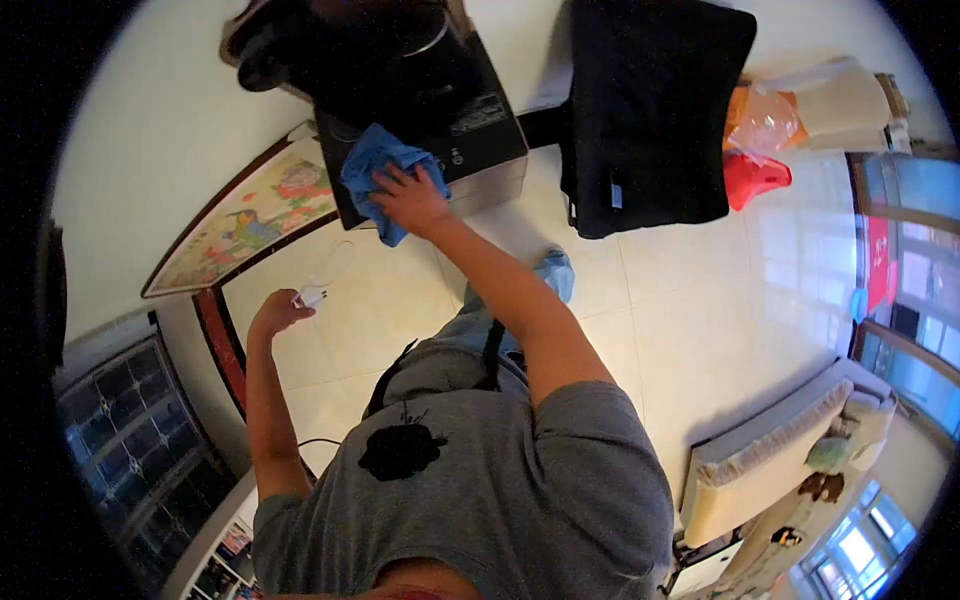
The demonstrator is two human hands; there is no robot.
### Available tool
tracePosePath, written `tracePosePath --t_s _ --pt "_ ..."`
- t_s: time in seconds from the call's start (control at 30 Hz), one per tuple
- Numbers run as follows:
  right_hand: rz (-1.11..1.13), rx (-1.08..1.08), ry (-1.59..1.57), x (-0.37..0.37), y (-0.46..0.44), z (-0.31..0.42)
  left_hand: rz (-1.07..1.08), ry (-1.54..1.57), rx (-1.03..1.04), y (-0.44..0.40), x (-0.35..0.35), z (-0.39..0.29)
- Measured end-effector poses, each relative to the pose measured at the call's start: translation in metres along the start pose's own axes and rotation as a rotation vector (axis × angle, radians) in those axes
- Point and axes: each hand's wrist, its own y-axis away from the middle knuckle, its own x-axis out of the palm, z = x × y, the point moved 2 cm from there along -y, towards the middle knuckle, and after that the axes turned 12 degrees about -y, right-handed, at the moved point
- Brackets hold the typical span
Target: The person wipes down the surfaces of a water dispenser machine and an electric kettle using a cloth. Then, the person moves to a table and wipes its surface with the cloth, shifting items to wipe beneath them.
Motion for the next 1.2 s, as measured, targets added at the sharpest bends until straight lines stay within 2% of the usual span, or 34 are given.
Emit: tracePosePath --t_s 0.13,0.2,0.3,0.33,0.37,0.4,0.43,0.47,0.5,0.6,0.67,0.7,0.77,0.8,0.9,0.93,1.0,1.07,1.1,1.13,1.17,1.2 --pt "-0.136 0.155 0.021 -0.043 0.036 -0.061 0.170 0.059 0.034 0.001 -0.009 -0.066" --pt "-0.244 0.233 0.033 -0.057 0.042 -0.084 0.120 -0.075 0.183 -0.016 0.013 -0.094" --pt "-0.273 0.265 0.050 -0.052 0.038 -0.090 0.133 -0.202 0.422 -0.054 0.053 -0.158" --pt "-0.277 0.286 0.023 -0.052 0.039 -0.087 0.150 -0.191 0.474 -0.071 0.073 -0.182" --pt "-0.276 0.290 0.028 -0.054 0.039 -0.085 0.270 -0.168 0.444 -0.076 0.075 -0.218" --pt "-0.250 0.299 0.026 -0.056 0.038 -0.083 0.169 -0.131 0.566 -0.087 0.086 -0.246" --pt "-0.222 0.308 0.022 -0.057 0.039 -0.082 0.244 0.046 0.569 -0.100 0.102 -0.273" --pt "-0.190 0.312 0.025 -0.058 0.038 -0.083 0.262 0.134 0.624 -0.106 0.102 -0.308" --pt "-0.188 0.313 0.030 -0.062 0.038 -0.084 0.373 0.208 0.597 -0.111 0.101 -0.343" --pt "-0.037 0.322 -0.020 -0.074 0.036 -0.080 0.359 0.953 0.940 -0.119 0.085 -0.443" --pt "-0.026 0.300 -0.051 -0.075 0.038 -0.085 0.454 0.857 0.607 -0.118 0.072 -0.497" --pt "-0.016 0.284 -0.078 -0.075 0.038 -0.087 0.194 0.801 0.522 -0.122 0.073 -0.510" --pt "0.024 0.245 -0.066 -0.080 0.042 -0.090 0.184 0.559 0.571 -0.134 0.074 -0.511" --pt "0.058 0.242 -0.042 -0.083 0.045 -0.091 0.091 0.405 0.719 -0.155 0.105 -0.498" --pt "0.002 0.205 -0.049 -0.084 0.054 -0.099 0.240 0.394 1.167 -0.134 0.089 -0.442" --pt "-0.001 0.181 -0.057 -0.085 0.059 -0.101 0.327 0.317 1.195 -0.126 0.079 -0.419" --pt "-0.098 0.327 -0.099 -0.089 0.064 -0.111 0.520 -0.079 0.996 -0.129 0.054 -0.369" --pt "-0.135 0.349 -0.043 -0.088 0.059 -0.115 0.389 0.094 0.686 -0.117 0.007 -0.313" --pt "-0.176 0.388 0.022 -0.088 0.056 -0.115 0.332 0.287 0.588 -0.132 0.004 -0.280" --pt "-0.201 0.398 0.027 -0.088 0.050 -0.111 0.209 0.374 0.427 -0.127 -0.024 -0.261" --pt "-0.202 0.393 0.027 -0.085 0.044 -0.112 -0.025 0.432 0.290 -0.128 -0.043 -0.245" --pt "-0.236 0.384 0.031 -0.081 0.037 -0.115 -0.242 0.536 0.062 -0.122 -0.069 -0.238"
